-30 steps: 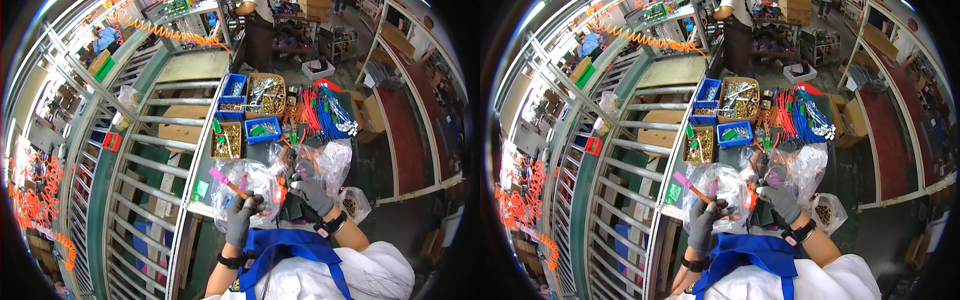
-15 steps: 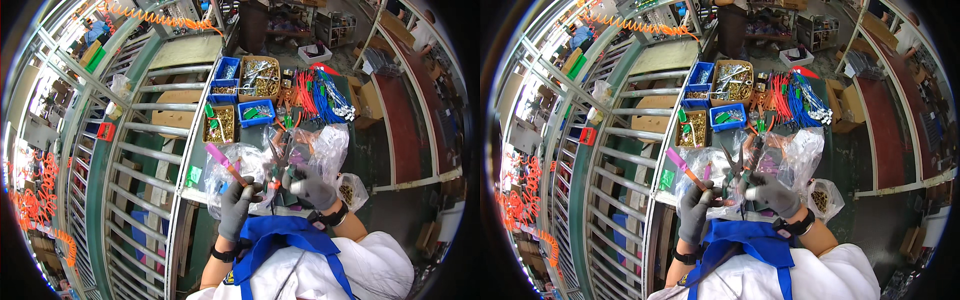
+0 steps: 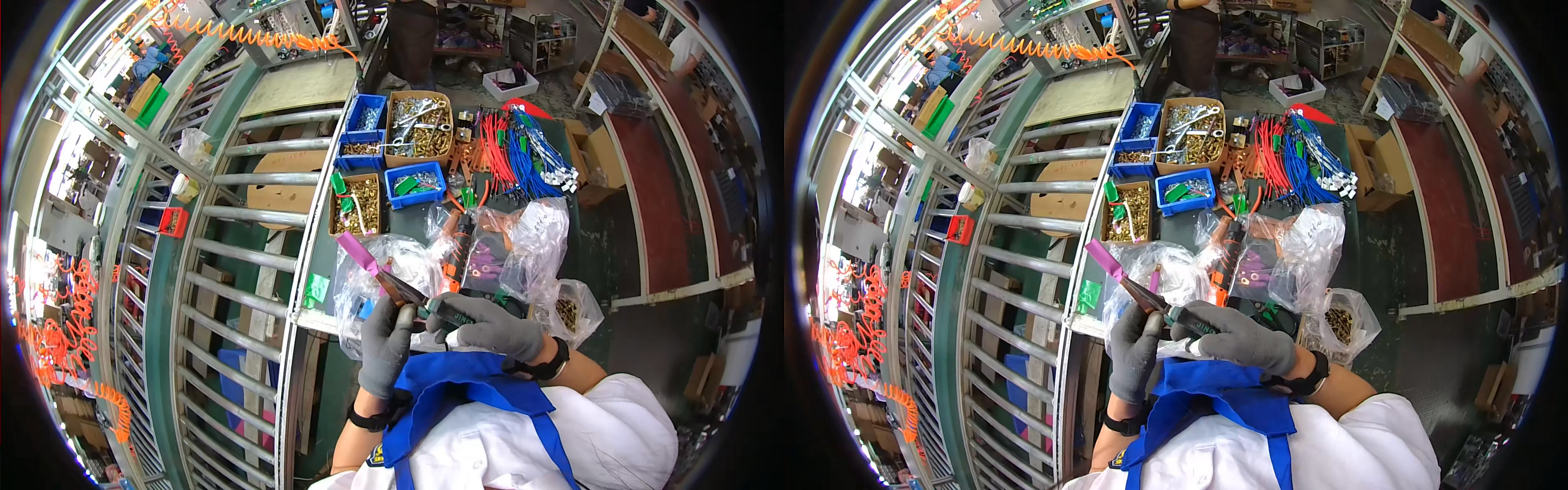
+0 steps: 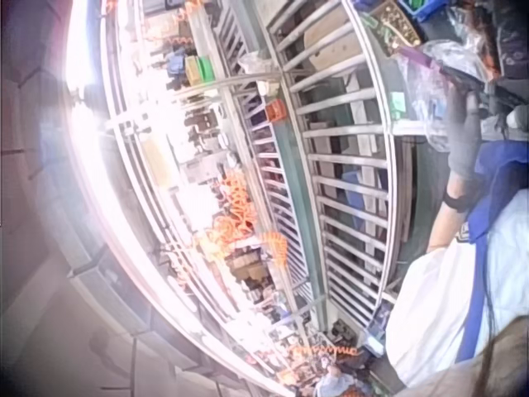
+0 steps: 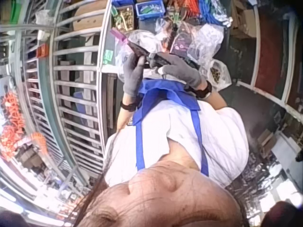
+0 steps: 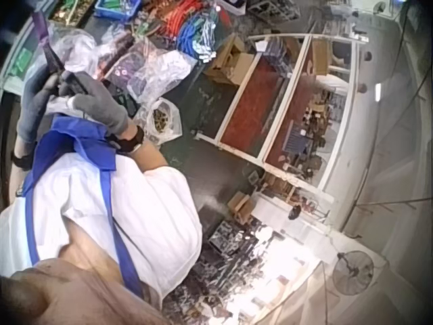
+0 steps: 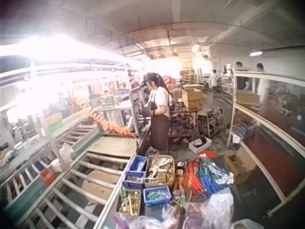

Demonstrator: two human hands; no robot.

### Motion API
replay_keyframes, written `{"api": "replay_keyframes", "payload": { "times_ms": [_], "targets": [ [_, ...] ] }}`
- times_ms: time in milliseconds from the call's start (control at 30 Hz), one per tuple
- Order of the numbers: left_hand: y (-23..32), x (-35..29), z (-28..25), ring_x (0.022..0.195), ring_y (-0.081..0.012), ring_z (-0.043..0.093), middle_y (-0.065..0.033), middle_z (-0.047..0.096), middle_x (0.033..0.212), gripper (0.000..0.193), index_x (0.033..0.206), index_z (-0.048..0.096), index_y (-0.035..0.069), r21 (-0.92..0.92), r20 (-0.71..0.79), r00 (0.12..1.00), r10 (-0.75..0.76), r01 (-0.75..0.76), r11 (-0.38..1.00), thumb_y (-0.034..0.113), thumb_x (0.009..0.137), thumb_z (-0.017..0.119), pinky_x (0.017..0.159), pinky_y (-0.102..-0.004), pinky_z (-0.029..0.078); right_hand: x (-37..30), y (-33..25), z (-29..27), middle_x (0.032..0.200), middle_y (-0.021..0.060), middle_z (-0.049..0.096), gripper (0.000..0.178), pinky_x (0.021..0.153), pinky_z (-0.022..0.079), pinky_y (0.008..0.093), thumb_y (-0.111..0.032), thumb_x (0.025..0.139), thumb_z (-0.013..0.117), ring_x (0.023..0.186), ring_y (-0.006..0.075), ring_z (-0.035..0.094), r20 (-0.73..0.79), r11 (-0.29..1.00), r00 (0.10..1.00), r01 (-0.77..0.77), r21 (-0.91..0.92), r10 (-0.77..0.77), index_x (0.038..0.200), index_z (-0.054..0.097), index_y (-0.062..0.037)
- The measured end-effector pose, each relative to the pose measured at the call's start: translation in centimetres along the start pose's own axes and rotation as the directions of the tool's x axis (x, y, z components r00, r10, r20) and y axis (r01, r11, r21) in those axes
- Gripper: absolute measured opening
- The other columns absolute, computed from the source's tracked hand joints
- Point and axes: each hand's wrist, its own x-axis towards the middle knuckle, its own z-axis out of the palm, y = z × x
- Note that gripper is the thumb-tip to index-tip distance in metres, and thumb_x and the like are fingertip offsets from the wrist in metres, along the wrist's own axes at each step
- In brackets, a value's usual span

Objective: The recorder is assembling electronic wire components, involving stripping wire, attaching connectors, and applying heat-shrink tubing using a heat gun.

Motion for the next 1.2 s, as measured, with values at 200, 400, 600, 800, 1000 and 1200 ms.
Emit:
{"api": "replay_keyframes", "payload": {
  "times_ms": [200,400,600,800,1000,1200],
  "targets": [
    [0.1,-0.1,0.0,0.081,-0.0118,0.060,-0.0082,0.062,0.091,0.019,0.106,0.055,-0.003,0.073,-0.027,0.999,0.027,-0.025,0.997,0.012,0.095,0.052,0.072,-0.0264,0.051,0.1,0.4,-0.2,0.104,0.0040,0.056,0.042,0.083,0.043,0.0246,-0.017,0.081,0.053,0.095,0.0095,0.051,0.001,0.998,0.999,0.046,-0.053,-0.046,0.119,0.053,-0.0001],
    [0.1,-0.2,0.0,0.076,-0.0114,0.061,-0.0081,0.063,0.089,0.017,0.104,0.056,-0.003,0.123,-0.022,0.997,0.069,-0.065,0.990,0.010,0.095,0.051,0.069,-0.0254,0.051,0.3,-0.8,0.5,0.098,0.0037,0.057,0.038,0.079,0.045,0.0264,-0.010,0.079,0.052,0.089,0.0101,0.053,-0.041,0.999,0.998,-0.040,-0.030,0.039,0.115,0.054,-0.0001],
    [-1.1,-0.4,0.2,0.073,-0.0125,0.063,-0.0069,0.064,0.084,0.015,0.102,0.057,-0.004,0.027,-0.185,0.980,0.067,-0.063,0.998,0.006,0.095,0.049,0.067,-0.0259,0.053,0.7,0.6,1.8,0.090,0.0079,0.056,0.030,0.076,0.047,0.0327,-0.010,0.080,0.052,0.084,0.0161,0.055,-0.080,0.932,0.983,0.131,-0.337,-0.167,0.108,0.054,-0.0005],
    [1.4,-1.0,0.7,0.071,-0.0098,0.061,-0.0072,0.064,0.083,0.021,0.109,0.059,-0.005,0.013,-0.209,0.976,-0.062,0.066,0.998,0.005,0.094,0.050,0.060,-0.0227,0.051,1.3,0.7,2.2,0.083,0.0069,0.055,0.023,0.069,0.048,0.0328,-0.012,0.081,0.054,0.077,0.0157,0.056,-0.117,0.850,0.950,0.199,-0.488,-0.289,0.102,0.053,-0.0018],
    [2.3,-2.5,0.9,0.067,-0.0107,0.062,-0.0070,0.065,0.073,0.023,0.110,0.060,-0.005,0.146,-0.285,0.958,0.040,0.003,0.989,0.003,0.091,0.051,0.059,-0.0246,0.050,0.6,-0.9,1.1,0.075,0.0029,0.055,0.021,0.059,0.045,0.0236,-0.013,0.084,0.056,0.063,0.0089,0.053,0.075,0.954,0.965,-0.258,0.152,0.250,0.102,0.054,-0.0034],
    [1.8,-1.7,0.9,0.067,-0.0095,0.061,-0.0077,0.065,0.074,0.022,0.107,0.060,-0.008,0.451,-0.268,0.925,0.271,-0.128,0.883,0.001,0.090,0.050,0.064,-0.0240,0.049,0.8,-1.4,1.6,0.091,0.0053,0.058,0.023,0.077,0.047,0.0270,-0.008,0.082,0.056,0.085,0.0127,0.059,0.018,0.991,0.991,-0.130,0.031,0.129,0.104,0.056,-0.0011]
  ]
}}
